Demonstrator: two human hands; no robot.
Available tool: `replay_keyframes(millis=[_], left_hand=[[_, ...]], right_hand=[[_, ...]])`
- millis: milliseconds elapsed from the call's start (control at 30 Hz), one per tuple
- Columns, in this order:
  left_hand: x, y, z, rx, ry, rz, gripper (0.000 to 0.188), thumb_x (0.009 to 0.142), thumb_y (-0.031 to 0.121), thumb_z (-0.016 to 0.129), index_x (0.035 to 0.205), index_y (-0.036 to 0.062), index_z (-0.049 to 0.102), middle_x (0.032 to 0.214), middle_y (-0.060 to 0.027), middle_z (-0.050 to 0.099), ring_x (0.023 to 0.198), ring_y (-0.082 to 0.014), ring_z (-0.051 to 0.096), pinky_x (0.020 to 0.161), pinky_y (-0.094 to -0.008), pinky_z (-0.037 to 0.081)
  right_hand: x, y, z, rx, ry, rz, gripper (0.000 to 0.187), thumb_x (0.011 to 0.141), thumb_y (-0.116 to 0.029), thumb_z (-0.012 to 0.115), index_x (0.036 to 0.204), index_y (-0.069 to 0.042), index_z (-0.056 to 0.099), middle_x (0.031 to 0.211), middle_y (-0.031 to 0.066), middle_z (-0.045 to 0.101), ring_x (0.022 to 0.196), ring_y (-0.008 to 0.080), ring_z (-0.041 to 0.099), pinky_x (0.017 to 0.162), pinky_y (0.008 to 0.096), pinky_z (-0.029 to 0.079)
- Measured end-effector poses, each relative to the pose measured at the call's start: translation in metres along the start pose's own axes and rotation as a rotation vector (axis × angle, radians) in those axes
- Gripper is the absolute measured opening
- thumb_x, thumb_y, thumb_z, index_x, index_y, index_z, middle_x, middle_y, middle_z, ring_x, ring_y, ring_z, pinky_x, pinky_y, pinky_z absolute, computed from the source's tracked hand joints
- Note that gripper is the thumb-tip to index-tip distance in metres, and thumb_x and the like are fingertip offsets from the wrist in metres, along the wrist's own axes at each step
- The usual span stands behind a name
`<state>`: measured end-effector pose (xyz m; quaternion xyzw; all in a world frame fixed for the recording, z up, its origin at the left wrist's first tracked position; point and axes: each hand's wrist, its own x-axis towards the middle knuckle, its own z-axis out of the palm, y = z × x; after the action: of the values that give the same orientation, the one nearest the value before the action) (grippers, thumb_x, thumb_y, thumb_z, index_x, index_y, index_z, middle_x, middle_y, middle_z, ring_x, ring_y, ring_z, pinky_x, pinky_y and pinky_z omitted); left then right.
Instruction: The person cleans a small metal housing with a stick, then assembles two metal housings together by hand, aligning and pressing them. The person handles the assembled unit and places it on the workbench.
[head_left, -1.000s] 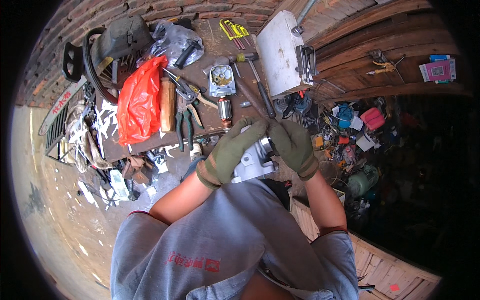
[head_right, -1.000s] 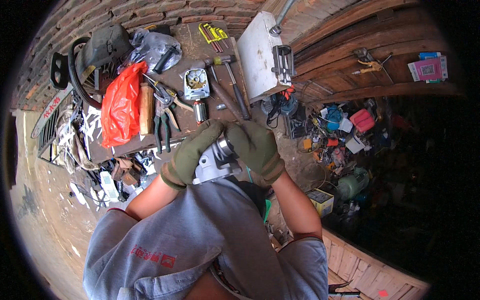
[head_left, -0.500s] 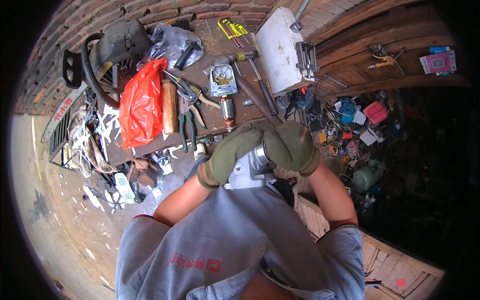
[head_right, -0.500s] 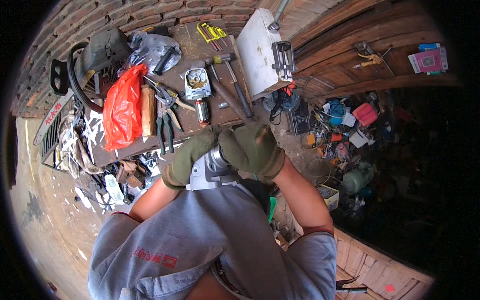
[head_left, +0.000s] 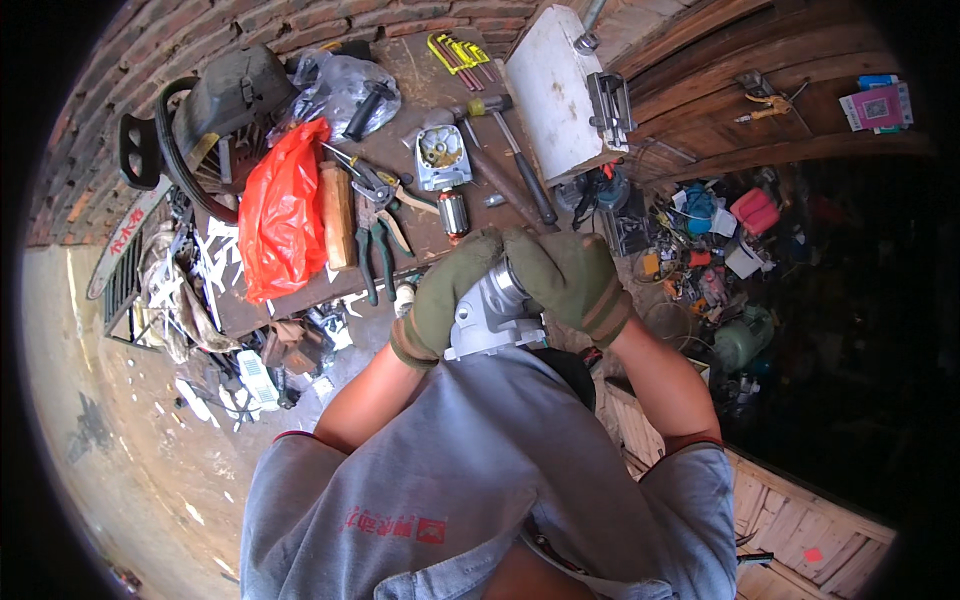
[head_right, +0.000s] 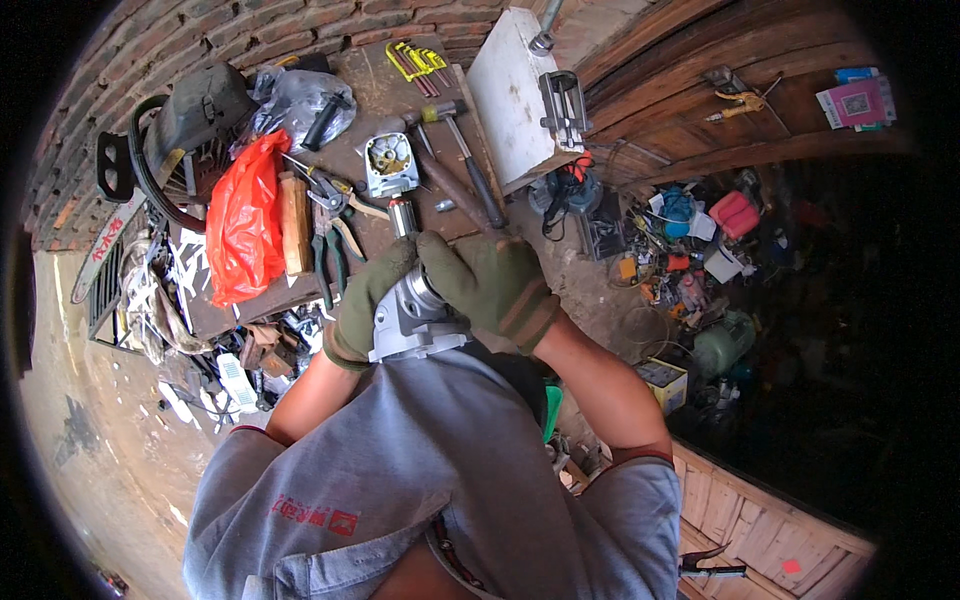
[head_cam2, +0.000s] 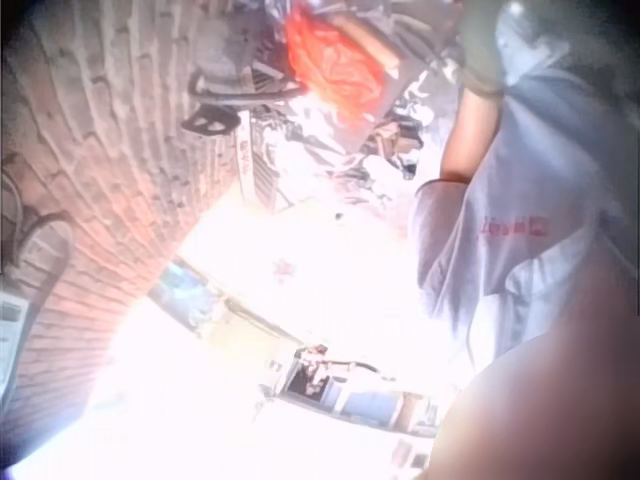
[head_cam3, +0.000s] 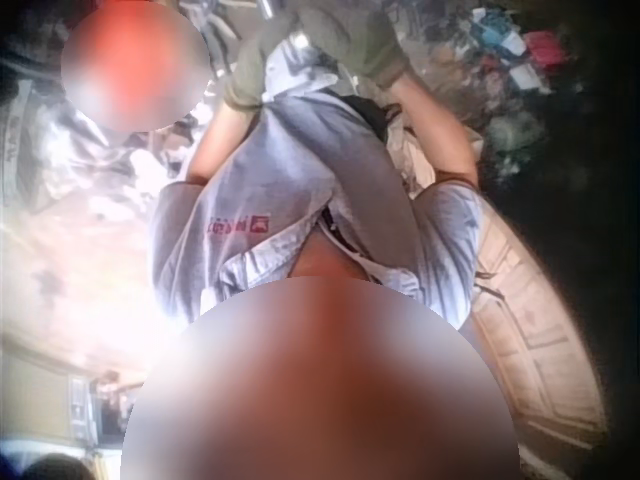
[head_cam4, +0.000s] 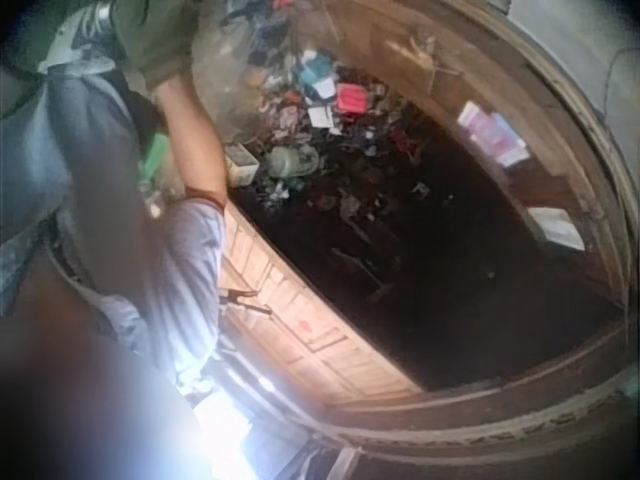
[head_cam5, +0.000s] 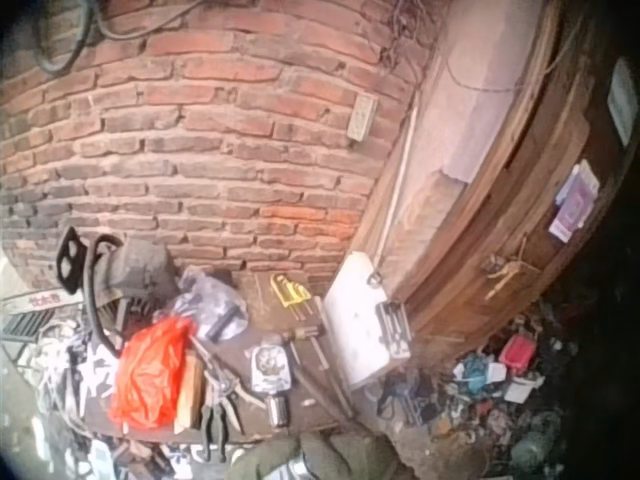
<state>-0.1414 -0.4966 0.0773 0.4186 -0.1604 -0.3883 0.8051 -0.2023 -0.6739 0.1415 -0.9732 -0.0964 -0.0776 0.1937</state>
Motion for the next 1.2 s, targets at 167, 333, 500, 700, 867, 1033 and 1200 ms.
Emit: replay_keyframes(millis=[167, 333, 500, 700, 867, 1033, 1200], left_hand=[[0.002, -0.005, -0.007, -0.043, -0.033, 0.025, 0.041, 0.104, 0.029, 0.048, 0.127, -0.004, 0.058, 0.119, -0.0157, 0.068, 0.106, -0.0239, 0.068, 0.093, -0.0363, 0.056], [0.003, 0.018, -0.001, -0.875, -0.087, -0.184, 0.045, 0.103, 0.04, 0.052, 0.125, 0.0012, 0.058, 0.113, -0.0177, 0.069, 0.1, -0.0326, 0.07, 0.088, -0.0477, 0.058], [0.003, 0.017, -0.024, -0.677, 0.076, -0.139, 0.055, 0.101, 0.053, 0.048, 0.124, 0.0062, 0.063, 0.113, -0.0189, 0.07, 0.096, -0.0351, 0.07, 0.086, -0.0513, 0.057], [0.006, 0.032, -0.015, -0.715, -0.015, -0.166, 0.062, 0.097, 0.064, 0.043, 0.133, 0.0186, 0.064, 0.122, -0.0211, 0.067, 0.101, -0.039, 0.067, 0.087, -0.0561, 0.054], [-0.001, 0.031, 0.001, -0.807, 0.158, -0.191, 0.055, 0.1, 0.056, 0.048, 0.126, 0.01, 0.064, 0.106, -0.0217, 0.071, 0.094, -0.0381, 0.07, 0.084, -0.0589, 0.056], [0.005, 0.026, 0.013, -0.916, -0.026, -0.196, 0.053, 0.1, 0.053, 0.051, 0.125, 0.0071, 0.062, 0.114, -0.0255, 0.068, 0.096, -0.0426, 0.069, 0.084, -0.0577, 0.056], [0.008, 0.018, 0.019, -1.048, -0.309, -0.184, 0.052, 0.097, 0.052, 0.058, 0.135, 0.0172, 0.055, 0.122, -0.0296, 0.061, 0.106, -0.048, 0.064, 0.09, -0.0642, 0.052]], right_hand=[[0.018, -0.016, -0.025, 0.274, -0.075, 0.262, 0.036, 0.096, -0.03, 0.065, 0.074, -0.001, 0.067, 0.065, 0.0176, 0.061, 0.062, 0.0346, 0.064, 0.056, 0.0435, 0.049], [0.041, -0.047, -0.096, -0.087, -0.142, 0.123, 0.027, 0.09, -0.028, 0.069, 0.081, -0.003, 0.069, 0.075, 0.0151, 0.065, 0.065, 0.0311, 0.066, 0.059, 0.0408, 0.051], [0.047, -0.081, -0.138, -0.334, -0.121, -0.388, 0.022, 0.089, -0.025, 0.069, 0.087, -0.003, 0.07, 0.079, 0.0128, 0.068, 0.067, 0.0269, 0.066, 0.061, 0.0377, 0.052], [0.042, -0.093, -0.149, -0.37, -0.109, -0.423, 0.021, 0.091, -0.022, 0.068, 0.093, -0.001, 0.071, 0.081, 0.0113, 0.069, 0.07, 0.0229, 0.066, 0.063, 0.0348, 0.052], [0.043, -0.084, -0.148, -0.345, -0.107, -0.361, 0.02, 0.093, -0.019, 0.067, 0.097, 0.0, 0.072, 0.082, 0.0102, 0.07, 0.072, 0.0196, 0.067, 0.064, 0.0324, 0.052], [0.045, -0.049, -0.134, -0.054, 0.073, -0.06, 0.02, 0.095, -0.016, 0.065, 0.102, 0.001, 0.073, 0.083, 0.009, 0.071, 0.073, 0.0163, 0.067, 0.066, 0.0301, 0.052], [0.016, -0.03, -0.09, 0.686, 0.081, 0.513, 0.023, 0.1, -0.016, 0.062, 0.104, 0.003, 0.072, 0.087, 0.0071, 0.073, 0.079, 0.0104, 0.066, 0.069, 0.0271, 0.052]])
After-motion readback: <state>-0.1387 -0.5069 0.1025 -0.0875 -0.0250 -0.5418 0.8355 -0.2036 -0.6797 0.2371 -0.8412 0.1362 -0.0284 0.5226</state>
